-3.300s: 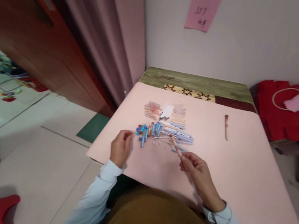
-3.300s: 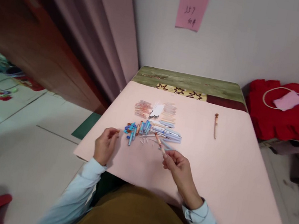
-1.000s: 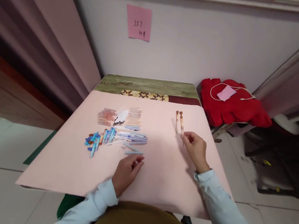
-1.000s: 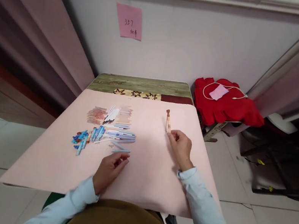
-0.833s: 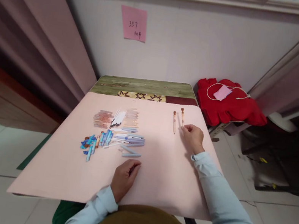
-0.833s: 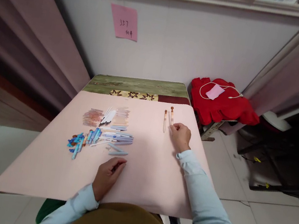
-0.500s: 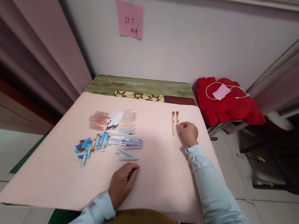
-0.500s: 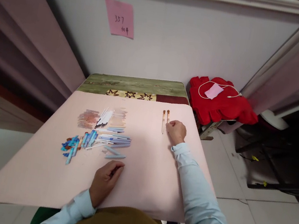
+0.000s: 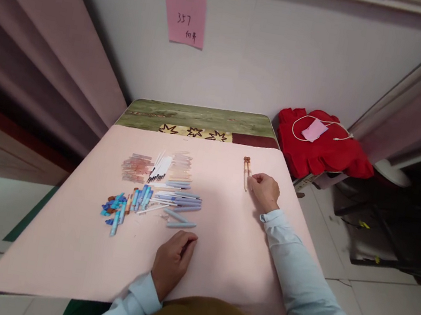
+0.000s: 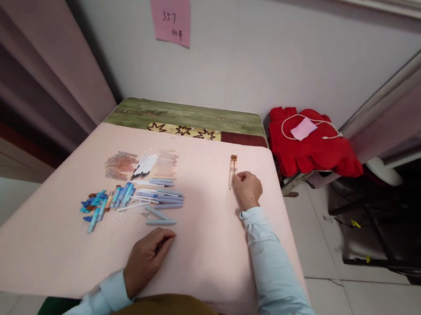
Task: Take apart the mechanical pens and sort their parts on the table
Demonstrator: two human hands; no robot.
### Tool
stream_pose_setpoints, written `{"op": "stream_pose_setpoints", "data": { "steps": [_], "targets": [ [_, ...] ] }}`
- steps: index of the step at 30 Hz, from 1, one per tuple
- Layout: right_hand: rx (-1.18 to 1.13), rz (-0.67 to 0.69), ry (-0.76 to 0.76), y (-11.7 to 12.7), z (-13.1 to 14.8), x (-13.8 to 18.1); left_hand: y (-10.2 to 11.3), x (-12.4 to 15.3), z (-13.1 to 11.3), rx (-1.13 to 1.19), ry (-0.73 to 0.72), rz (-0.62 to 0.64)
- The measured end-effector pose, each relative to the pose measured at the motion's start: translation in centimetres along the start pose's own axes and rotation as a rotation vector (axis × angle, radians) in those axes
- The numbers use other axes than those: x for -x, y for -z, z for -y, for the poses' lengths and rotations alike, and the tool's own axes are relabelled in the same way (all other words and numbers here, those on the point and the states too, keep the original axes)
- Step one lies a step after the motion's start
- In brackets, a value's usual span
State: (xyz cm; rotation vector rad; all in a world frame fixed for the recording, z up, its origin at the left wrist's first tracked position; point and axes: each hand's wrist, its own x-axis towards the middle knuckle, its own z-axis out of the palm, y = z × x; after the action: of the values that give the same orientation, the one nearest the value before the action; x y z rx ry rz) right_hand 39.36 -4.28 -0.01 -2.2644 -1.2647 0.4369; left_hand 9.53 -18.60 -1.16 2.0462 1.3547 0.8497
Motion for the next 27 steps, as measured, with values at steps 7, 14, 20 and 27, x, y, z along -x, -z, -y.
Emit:
{"op": "stream_pose_setpoints", "data": {
  "steps": [7, 14, 20, 27],
  "targets": [
    [0.027, -0.002, 0.027, 0.0, 0.1, 0.3, 0.0, 0.0, -0.1, 0.013, 0.013, 0.0],
    [-0.022, -0.024, 0.047, -0.5, -0.7, 0.0, 0.0, 0.0, 0.0, 0.024, 0.007, 0.001],
    [-0.34, -0.117, 0.05, -0.5, -2.0, 1.1, -0.2, 0.3, -0.2, 0.055, 0.025, 0.0],
    [-0.645, -0.048, 0.191, -2.1, 0.0, 6.8, -0.3, 0.8, -0.4, 0.077, 0.061, 0.032]
  ]
}}
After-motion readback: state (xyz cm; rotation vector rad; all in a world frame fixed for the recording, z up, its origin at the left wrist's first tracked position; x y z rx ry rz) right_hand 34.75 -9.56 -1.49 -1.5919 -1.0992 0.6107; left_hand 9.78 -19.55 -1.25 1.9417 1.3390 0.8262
